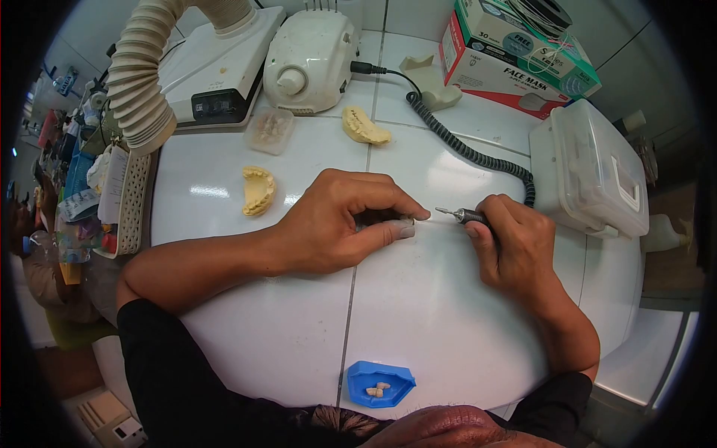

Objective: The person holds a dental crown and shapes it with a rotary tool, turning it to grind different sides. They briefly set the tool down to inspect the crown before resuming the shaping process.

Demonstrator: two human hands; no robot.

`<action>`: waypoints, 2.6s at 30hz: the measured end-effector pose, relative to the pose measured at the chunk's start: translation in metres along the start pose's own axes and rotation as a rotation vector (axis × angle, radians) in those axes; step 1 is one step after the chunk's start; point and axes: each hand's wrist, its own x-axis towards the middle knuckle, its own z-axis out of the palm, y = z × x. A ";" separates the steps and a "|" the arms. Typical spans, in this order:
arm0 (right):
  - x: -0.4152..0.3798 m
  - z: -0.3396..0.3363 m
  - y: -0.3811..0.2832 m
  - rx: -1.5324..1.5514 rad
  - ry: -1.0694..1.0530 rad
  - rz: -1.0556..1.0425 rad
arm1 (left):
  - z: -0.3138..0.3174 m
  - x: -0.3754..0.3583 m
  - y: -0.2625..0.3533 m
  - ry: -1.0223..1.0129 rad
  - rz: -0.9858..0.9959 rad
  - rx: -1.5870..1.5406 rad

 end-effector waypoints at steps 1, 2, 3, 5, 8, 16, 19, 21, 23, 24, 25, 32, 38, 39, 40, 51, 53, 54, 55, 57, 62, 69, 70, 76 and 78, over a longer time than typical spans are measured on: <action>0.000 0.000 0.000 -0.001 0.001 0.001 | 0.000 0.000 0.001 -0.008 -0.010 0.005; 0.000 0.000 0.000 0.005 0.002 0.003 | -0.001 0.000 0.001 -0.009 -0.014 0.004; 0.000 0.001 0.000 0.012 0.003 0.006 | -0.001 0.000 0.001 -0.010 -0.019 0.004; -0.001 0.001 0.000 0.018 0.004 0.003 | 0.000 -0.001 0.002 -0.013 -0.032 -0.005; 0.002 0.001 0.002 0.007 0.023 -0.016 | -0.002 0.002 0.002 -0.013 -0.028 0.001; 0.000 0.001 0.001 0.026 0.006 -0.001 | 0.000 0.000 0.001 -0.003 -0.016 -0.021; 0.000 0.000 0.001 0.023 0.008 -0.006 | -0.002 0.000 0.003 -0.012 -0.007 -0.019; 0.000 0.000 0.000 0.027 0.010 -0.005 | -0.001 -0.001 0.001 -0.002 -0.016 -0.036; 0.002 0.000 0.000 0.021 0.012 -0.006 | -0.003 0.000 0.001 0.009 -0.024 -0.030; 0.001 0.000 0.000 0.020 0.004 -0.004 | -0.002 -0.001 0.002 0.014 -0.036 -0.024; 0.001 -0.001 0.000 0.016 -0.002 -0.002 | -0.001 -0.002 0.003 0.019 -0.046 -0.017; 0.002 0.000 0.001 0.017 0.002 -0.003 | -0.002 0.000 0.002 0.060 -0.144 -0.082; 0.001 0.000 0.000 0.020 -0.002 -0.001 | 0.003 -0.002 0.004 0.090 -0.169 -0.126; 0.001 -0.001 0.000 0.023 -0.002 0.000 | 0.003 -0.002 0.005 0.094 -0.149 -0.105; 0.001 -0.001 0.000 0.025 -0.002 0.000 | 0.003 -0.002 0.005 0.097 -0.128 -0.085; 0.000 0.000 0.001 0.017 -0.006 -0.004 | 0.001 -0.003 0.002 0.075 -0.110 -0.058; 0.000 0.000 0.001 0.014 -0.005 -0.006 | 0.001 -0.002 0.000 0.090 -0.066 -0.042; 0.000 0.000 0.001 0.012 -0.003 -0.008 | 0.000 -0.001 -0.001 0.094 -0.031 -0.015; 0.000 0.000 0.001 0.009 -0.001 -0.011 | 0.000 -0.001 -0.002 0.098 0.005 0.013; 0.000 0.001 0.001 0.013 0.000 -0.009 | 0.000 -0.001 -0.006 0.106 -0.002 0.023; -0.001 0.003 -0.001 0.030 0.033 -0.005 | 0.004 -0.002 0.005 0.101 -0.201 -0.063; -0.002 0.004 -0.015 0.031 -0.004 -0.016 | 0.005 -0.001 0.007 0.090 -0.183 -0.052; -0.002 0.004 -0.016 0.029 -0.012 -0.017 | 0.004 -0.001 0.007 0.081 -0.191 -0.051; 0.000 0.004 -0.017 0.018 -0.031 -0.017 | 0.005 -0.001 0.005 0.071 -0.183 -0.035; 0.000 0.003 -0.017 0.005 -0.032 -0.020 | 0.004 -0.001 0.005 0.072 -0.176 -0.044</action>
